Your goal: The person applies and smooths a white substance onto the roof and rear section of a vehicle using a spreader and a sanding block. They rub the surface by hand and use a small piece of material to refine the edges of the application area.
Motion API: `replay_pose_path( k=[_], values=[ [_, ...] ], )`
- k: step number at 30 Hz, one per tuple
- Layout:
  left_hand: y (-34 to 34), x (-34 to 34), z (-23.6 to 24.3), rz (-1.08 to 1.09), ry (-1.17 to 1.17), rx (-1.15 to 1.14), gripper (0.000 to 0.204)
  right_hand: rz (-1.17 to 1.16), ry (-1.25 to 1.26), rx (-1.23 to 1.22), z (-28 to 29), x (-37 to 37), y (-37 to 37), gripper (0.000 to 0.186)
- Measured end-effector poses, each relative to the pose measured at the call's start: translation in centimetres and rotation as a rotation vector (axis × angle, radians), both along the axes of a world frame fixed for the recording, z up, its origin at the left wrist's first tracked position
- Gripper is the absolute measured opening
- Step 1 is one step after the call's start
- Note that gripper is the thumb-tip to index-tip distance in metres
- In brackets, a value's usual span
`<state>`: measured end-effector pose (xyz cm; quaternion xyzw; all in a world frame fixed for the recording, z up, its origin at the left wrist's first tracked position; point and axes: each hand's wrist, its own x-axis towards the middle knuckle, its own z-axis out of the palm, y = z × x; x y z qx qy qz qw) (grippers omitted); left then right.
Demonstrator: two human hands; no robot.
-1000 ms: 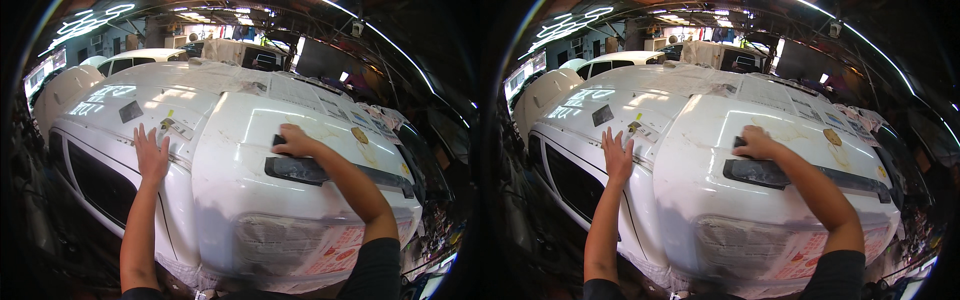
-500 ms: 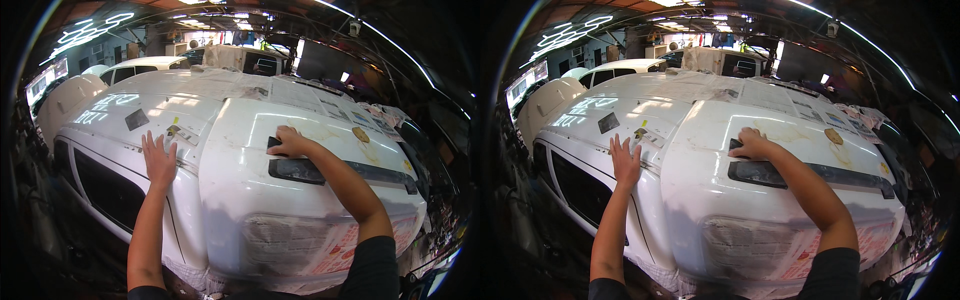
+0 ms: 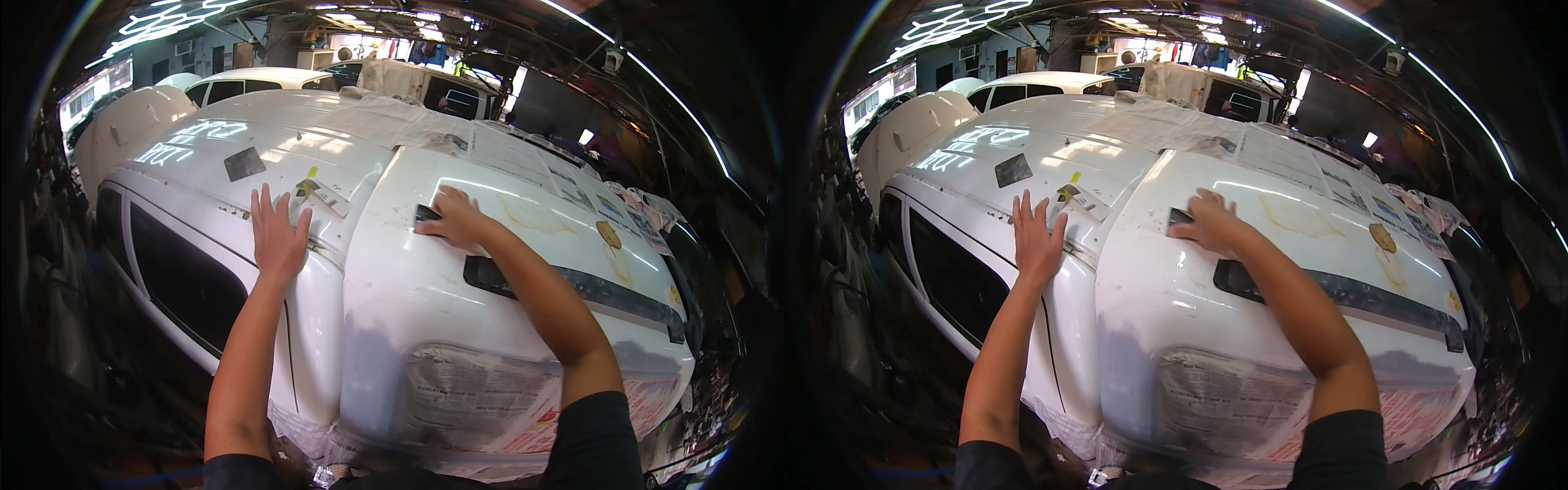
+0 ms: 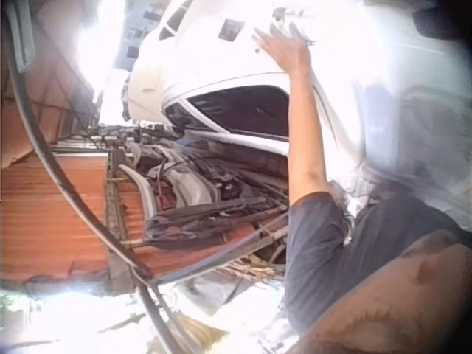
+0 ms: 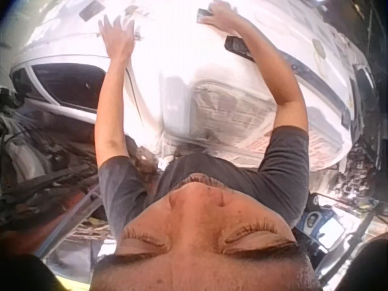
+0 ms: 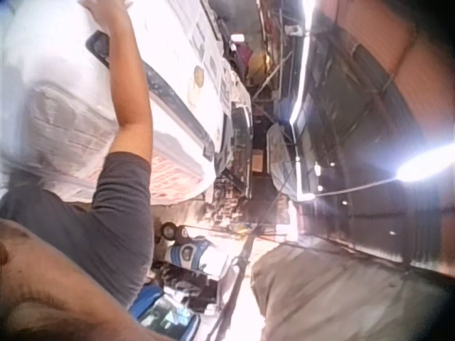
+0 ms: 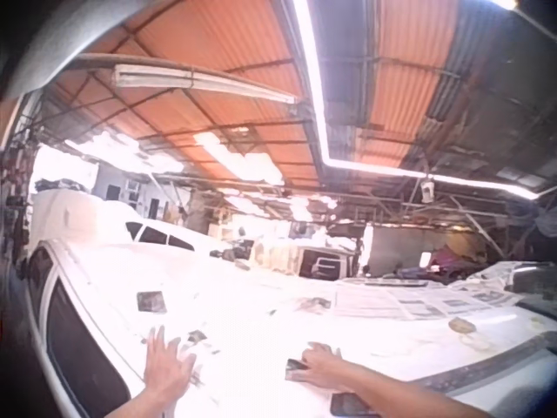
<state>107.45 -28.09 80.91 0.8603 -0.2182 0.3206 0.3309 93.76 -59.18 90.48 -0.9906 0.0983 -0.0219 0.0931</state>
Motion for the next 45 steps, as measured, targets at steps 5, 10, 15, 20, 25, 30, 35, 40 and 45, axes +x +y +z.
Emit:
replay_pose_path(
  k=[5, 10, 15, 20, 25, 30, 35, 40, 45],
  values=[
    [-0.6, 0.7, -0.5, -0.017, -0.005, 0.006, 0.059, -0.036, -0.085, 0.043, -1.5, 5.4, 3.8, 0.08],
    [1.0, 0.4, -0.5, 0.026, 0.002, 0.012, 0.058, 0.003, 0.001, -0.04, -0.9, -0.2, 1.2, 0.076],
    [-0.5, 0.3, -0.3, -0.008, -0.006, -0.015, 0.058, 0.024, -0.141, -0.053, -1.0, 1.6, 1.9, 0.063],
    [-0.1, 0.5, -0.3, -0.014, 0.021, -0.01, 0.059, 0.128, -0.347, 0.096, -0.7, 4.9, 5.9, 0.034],
    [0.3, 0.6, -0.5, 0.003, 0.021, -0.009, 0.059, 0.314, -0.464, -0.137, 1.3, 0.2, 7.2, 0.012],
    [0.5, 0.6, -0.7, 0.026, 0.003, -0.003, 0.061, 0.585, -0.318, -0.221, -2.4, -6.6, 7.1, 0.018],
    [0.5, 0.2, -0.6, 0.026, -0.022, -0.024, 0.062, 0.601, -0.444, -0.205, -5.2, -9.4, 7.5, 0.031],
    [-0.6, 0.2, -0.7, -0.009, -0.077, -0.032, 0.063, 0.439, -0.302, -0.144, -4.3, 1.4, 7.5, 0.038],
    [1.1, 0.1, -0.9, 0.017, -0.015, -0.027, 0.063, 0.486, -0.234, -0.155, -6.1, -3.6, 11.0, 0.082]
  ],
)
